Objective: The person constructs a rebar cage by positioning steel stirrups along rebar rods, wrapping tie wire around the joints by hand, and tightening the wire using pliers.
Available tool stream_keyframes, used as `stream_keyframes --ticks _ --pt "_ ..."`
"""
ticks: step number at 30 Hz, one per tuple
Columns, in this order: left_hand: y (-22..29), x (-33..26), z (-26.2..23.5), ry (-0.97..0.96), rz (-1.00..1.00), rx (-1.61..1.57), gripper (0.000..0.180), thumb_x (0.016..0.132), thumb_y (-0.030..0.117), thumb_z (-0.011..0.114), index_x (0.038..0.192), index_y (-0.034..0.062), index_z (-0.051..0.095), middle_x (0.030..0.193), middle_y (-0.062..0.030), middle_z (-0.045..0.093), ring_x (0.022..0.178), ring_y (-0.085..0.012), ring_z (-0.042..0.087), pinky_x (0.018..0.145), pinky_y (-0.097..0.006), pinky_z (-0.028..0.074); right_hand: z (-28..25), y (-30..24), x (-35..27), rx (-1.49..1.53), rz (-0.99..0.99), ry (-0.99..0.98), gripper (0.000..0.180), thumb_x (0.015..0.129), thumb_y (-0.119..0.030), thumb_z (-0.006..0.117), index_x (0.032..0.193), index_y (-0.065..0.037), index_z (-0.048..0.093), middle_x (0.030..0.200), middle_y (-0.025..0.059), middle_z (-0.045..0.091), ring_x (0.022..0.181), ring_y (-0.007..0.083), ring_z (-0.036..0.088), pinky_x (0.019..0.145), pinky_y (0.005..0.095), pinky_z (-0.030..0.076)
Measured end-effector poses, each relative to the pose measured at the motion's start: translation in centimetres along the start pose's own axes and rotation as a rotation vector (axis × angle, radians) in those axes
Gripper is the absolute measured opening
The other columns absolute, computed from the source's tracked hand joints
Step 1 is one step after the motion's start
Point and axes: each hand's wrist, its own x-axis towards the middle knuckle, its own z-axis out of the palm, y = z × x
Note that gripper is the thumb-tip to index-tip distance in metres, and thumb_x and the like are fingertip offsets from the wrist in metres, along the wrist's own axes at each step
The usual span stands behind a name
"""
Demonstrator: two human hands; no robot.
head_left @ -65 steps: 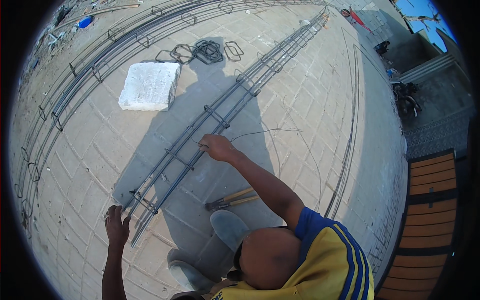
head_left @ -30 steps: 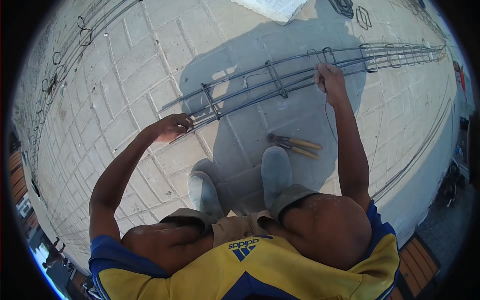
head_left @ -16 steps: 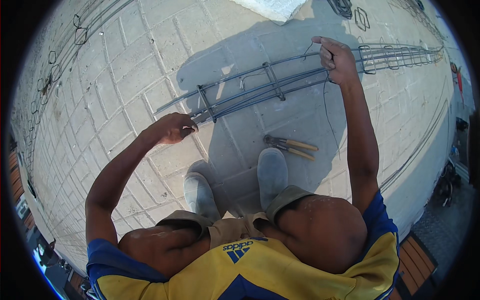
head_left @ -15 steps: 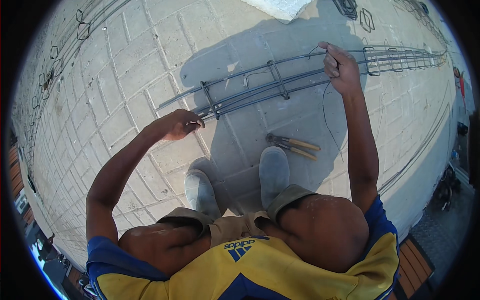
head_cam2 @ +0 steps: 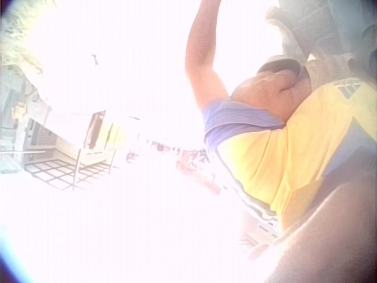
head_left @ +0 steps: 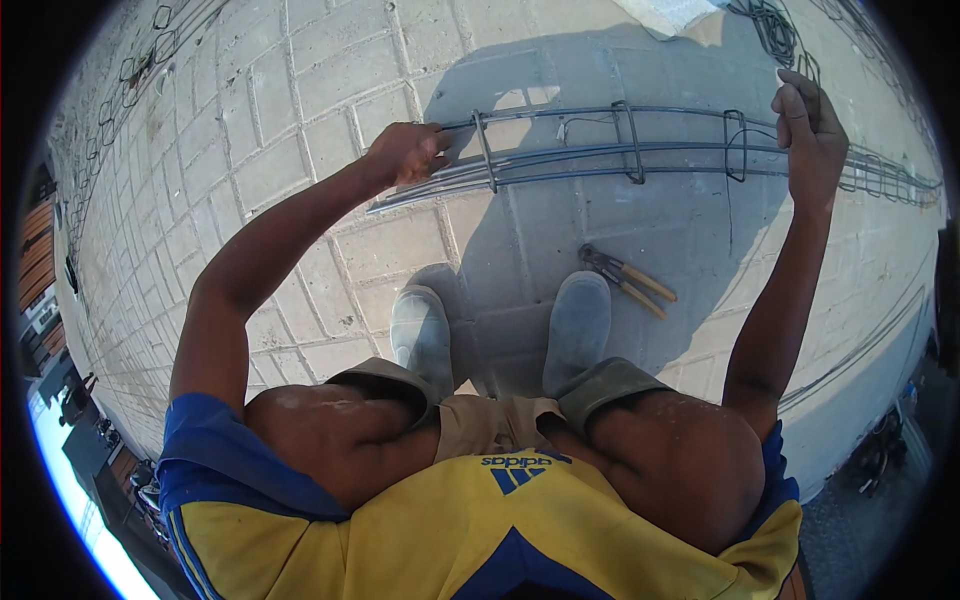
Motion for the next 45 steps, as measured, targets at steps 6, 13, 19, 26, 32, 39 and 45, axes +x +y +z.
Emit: stream_keyframes --ticks 6,13,19,26,32,39,45 --pt "2.1 0.1 -1.4 -0.096 -0.035 -0.286 0.026 0.091 0.029 0.062 0.107 0.0086 0.064 0.089 -0.0144 0.068 0.083 -0.0322 0.067 0.072 -0.042 0.052 6.1 10.9 -6.4 -0.66 -0.005 -0.499 0.032 0.093 -0.018 0.055 0.121 -0.009 0.065 0.106 0.0195 0.069 0.102 0.0382 0.064 0.09 0.0472 0.049" --pt "1.9 0.3 0.4 0.0 0.152 -0.078 0.017 0.082 0.023 0.066 0.09 0.0088 0.064 0.084 -0.0132 0.067 0.077 -0.0355 0.066 0.065 -0.043 0.052 8.3 14.6 -6.7 -0.943 -0.066 -0.37 0.024 0.086 -0.006 0.056 0.107 -0.012 0.068 0.101 0.0134 0.063 0.093 0.0298 0.067 0.072 0.0422 0.056" --pt "1.8 0.4 -2.6 0.177 0.294 0.074 0.014 0.077 0.016 0.066 0.08 0.0082 0.055 0.072 -0.0125 0.061 0.066 -0.032 0.064 0.061 -0.043 0.05 7.9 16.0 -6.3 -0.961 -0.425 -0.177 0.008 0.082 -0.011 0.059 0.088 -0.009 0.063 0.097 0.0091 0.059 0.085 0.024 0.068 0.064 0.036 0.058" --pt "-0.8 1.2 -2.7 0.308 0.236 0.237 0.014 0.081 0.014 0.065 0.079 0.0071 0.054 0.068 -0.0132 0.06 0.057 -0.0316 0.063 0.058 -0.044 0.05 5.5 15.2 -7.3 -0.961 -0.282 -0.451 0.008 0.084 -0.01 0.056 0.088 -0.008 0.063 0.102 0.0114 0.062 0.089 0.0277 0.068 0.066 0.0405 0.057" --pt "-0.5 1.5 -2.2 0.255 0.1 0.322 0.017 0.083 0.02 0.065 0.077 0.0076 0.055 0.07 -0.0137 0.064 0.058 -0.032 0.065 0.059 -0.045 0.051 6.7 16.3 -6.9 -0.793 -0.144 -0.499 0.014 0.086 -0.007 0.052 0.092 -0.007 0.064 0.104 0.0151 0.061 0.09 0.0354 0.066 0.075 0.0471 0.055" --pt "1.3 1.9 -2.1 0.16 0.026 0.376 0.012 0.087 0.019 0.053 0.084 0.0079 0.057 0.076 -0.0127 0.066 0.068 -0.0321 0.068 0.069 -0.044 0.051 6.1 16.8 -7.8 -0.722 -0.109 -0.422 0.011 0.087 -0.007 0.053 0.092 -0.006 0.063 0.105 0.0155 0.057 0.088 0.0362 0.065 0.076 0.047 0.054" --pt "0.4 1.7 -1.6 0.243 0.058 0.342 0.019 0.086 0.023 0.062 0.08 0.0057 0.058 0.073 -0.014 0.064 0.064 -0.0337 0.066 0.064 -0.045 0.052 5.0 16.4 -9.0 -0.657 -0.05 -0.377 0.011 0.088 -0.014 0.059 0.095 -0.009 0.065 0.104 0.0131 0.058 0.091 0.0335 0.065 0.076 0.0466 0.053"
